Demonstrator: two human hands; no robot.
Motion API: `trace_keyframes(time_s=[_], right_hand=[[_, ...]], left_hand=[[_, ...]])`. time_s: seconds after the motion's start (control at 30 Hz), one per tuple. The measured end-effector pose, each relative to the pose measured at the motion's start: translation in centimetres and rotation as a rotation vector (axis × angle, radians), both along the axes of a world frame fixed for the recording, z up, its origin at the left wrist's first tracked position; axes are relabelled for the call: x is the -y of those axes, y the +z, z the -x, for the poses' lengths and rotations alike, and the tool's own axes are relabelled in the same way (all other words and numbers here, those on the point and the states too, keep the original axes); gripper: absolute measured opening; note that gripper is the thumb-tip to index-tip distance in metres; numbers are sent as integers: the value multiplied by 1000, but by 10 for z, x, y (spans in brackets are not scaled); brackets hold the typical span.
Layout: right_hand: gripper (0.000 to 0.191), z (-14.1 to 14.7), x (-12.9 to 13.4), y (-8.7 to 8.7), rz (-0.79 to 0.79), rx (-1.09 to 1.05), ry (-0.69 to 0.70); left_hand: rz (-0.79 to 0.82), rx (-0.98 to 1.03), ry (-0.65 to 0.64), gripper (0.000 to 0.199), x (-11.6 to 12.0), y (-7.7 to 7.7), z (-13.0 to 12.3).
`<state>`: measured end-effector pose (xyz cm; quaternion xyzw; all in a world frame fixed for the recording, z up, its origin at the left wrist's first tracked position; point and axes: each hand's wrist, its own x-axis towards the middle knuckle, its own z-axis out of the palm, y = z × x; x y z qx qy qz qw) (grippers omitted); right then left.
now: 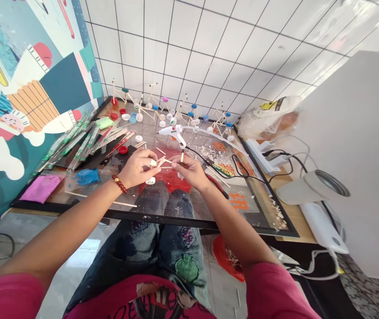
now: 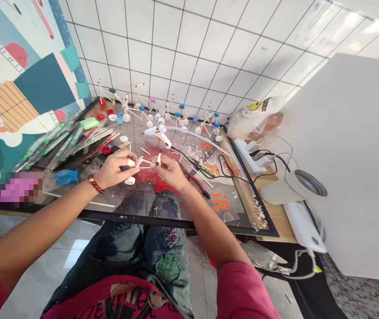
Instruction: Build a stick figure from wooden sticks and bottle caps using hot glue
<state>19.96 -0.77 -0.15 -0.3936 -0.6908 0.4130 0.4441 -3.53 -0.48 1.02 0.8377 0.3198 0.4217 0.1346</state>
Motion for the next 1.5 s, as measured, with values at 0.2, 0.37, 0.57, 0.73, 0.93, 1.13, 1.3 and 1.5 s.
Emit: trace_keyframes(time_s=[0.2,0.37,0.57,0.73,0.93,1.13,1.3,1.5], right_hand=[[40,-4,-2,1,-32,11,24],[45,-8,-4,-1,-4,20,24],[42,-6,-3,-1,6,1,55],[46,-2,-1,1,-44,1,50],[44,-2,-1,2,-64,16,18],[46,-2,-1,1,-58,18,-15],[46,0,-1,1,-16,2,-22],[46,-2,-1,0,-57,8,-8]], left_hand=[[-23,29,-5,22,0,-1,0],[3,8,8,19,-1,-3,0],[62,111,-24,15,2,-3,-1],[93,135,-76,13,4,-3,-3],[61,125,-72,15,3,-3,-6],[9,123,-18,15,-1,-6,-4],[64,73,69,17,1,-6,-2],[106,43,12,29,3,-2,-2]])
